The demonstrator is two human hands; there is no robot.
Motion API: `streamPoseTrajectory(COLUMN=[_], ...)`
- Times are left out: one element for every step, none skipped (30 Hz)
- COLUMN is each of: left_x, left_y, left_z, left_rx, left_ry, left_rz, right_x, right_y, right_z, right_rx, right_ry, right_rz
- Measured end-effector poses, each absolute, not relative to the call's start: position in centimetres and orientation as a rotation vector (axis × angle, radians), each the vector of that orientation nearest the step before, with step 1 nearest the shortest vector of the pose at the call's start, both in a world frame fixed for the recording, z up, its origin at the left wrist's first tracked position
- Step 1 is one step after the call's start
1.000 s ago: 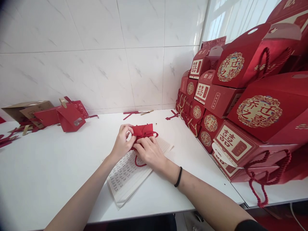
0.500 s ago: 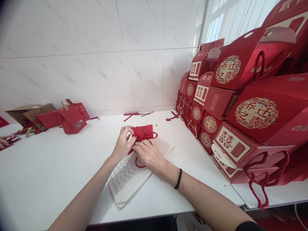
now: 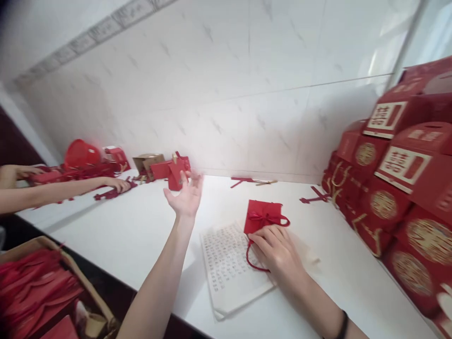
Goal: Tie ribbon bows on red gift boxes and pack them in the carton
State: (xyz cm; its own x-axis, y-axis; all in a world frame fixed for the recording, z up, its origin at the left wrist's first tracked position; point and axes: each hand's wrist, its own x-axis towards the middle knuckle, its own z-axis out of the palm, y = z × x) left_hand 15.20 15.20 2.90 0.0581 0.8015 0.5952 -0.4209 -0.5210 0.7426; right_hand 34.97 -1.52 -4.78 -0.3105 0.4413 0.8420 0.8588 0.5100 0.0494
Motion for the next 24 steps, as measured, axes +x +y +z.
streamPoseTrajectory(left_x=[14.0,13.1,12.7,12.8,13.5,14.6,16.1,17.9,19.6,21.1,22.4,23.4,24.0,24.4,24.6,24.6,24.6,24.4,24.3,24.1,23.9,23.8,23.7,23.6], left_y=[15.6,15.8,15.8,15.6,15.2,14.6,13.9,13.0,12.1,11.1,10.2,9.5,9.1,8.9,8.9,9.1,9.4,9.8,10.1,10.4,10.5,10.6,10.7,10.6], left_z=[3.8,4.7,5.4,5.9,6.2,6.3,6.2,6.0,5.7,5.3,5.0,4.6,4.3,3.9,3.4,3.0,2.5,2.1,1.6,1.2,0.9,0.5,0.3,0.0], left_rx=[1.388,1.4,1.419,1.442,1.47,1.516,1.598,1.738,1.928,2.146,2.359,2.538,2.661,2.721,2.73,2.712,2.676,2.635,2.599,2.573,2.554,2.54,2.528,2.516], left_ry=[0.439,0.449,0.445,0.432,0.414,0.398,0.389,0.382,0.371,0.356,0.334,0.313,0.297,0.29,0.291,0.292,0.296,0.304,0.308,0.308,0.302,0.293,0.283,0.28], left_rz=[1.766,1.85,1.883,1.869,1.818,1.737,1.63,1.502,1.366,1.231,1.103,0.993,0.909,0.858,0.827,0.814,0.827,0.858,0.896,0.932,0.96,0.979,0.989,0.993], right_x=[35.1,35.3,35.4,35.4,35.4,35.2,35.1,34.9,34.7,34.5,34.3,34.3,34.2,34.2,34.2,34.2,34.2,34.2,34.2,34.2,34.1,34.1,34.1,34.1], right_y=[-1.4,-1.3,-1.1,-1.0,-0.9,-0.8,-0.9,-1.0,-1.1,-1.3,-1.3,-1.4,-1.4,-1.4,-1.3,-1.3,-1.2,-1.2,-1.1,-1.1,-1.1,-1.1,-1.1,-1.2], right_z=[-5.0,-5.2,-5.5,-5.6,-5.7,-5.6,-5.5,-5.2,-4.9,-4.6,-4.3,-4.1,-4.0,-4.0,-4.0,-4.1,-4.2,-4.2,-4.3,-4.3,-4.3,-4.3,-4.3,-4.3], right_rx=[-1.065,-1.064,-1.058,-1.053,-1.053,-1.057,-1.061,-1.061,-1.061,-1.052,-1.032,-1.031,-1.028,-1.042,-1.07,-1.092,-1.11,-1.119,-1.115,-1.11,-1.109,-1.112,-1.12,-1.132], right_ry=[-1.936,-1.936,-1.933,-1.932,-1.931,-1.93,-1.931,-1.931,-1.934,-1.933,-1.927,-1.932,-1.916,-1.909,-1.908,-1.906,-1.909,-1.912,-1.908,-1.906,-1.907,-1.91,-1.915,-1.923], right_rz=[-0.64,-0.632,-0.632,-0.636,-0.643,-0.651,-0.659,-0.667,-0.671,-0.68,-0.693,-0.693,-0.706,-0.711,-0.711,-0.718,-0.724,-0.734,-0.75,-0.764,-0.773,-0.78,-0.783,-0.782])
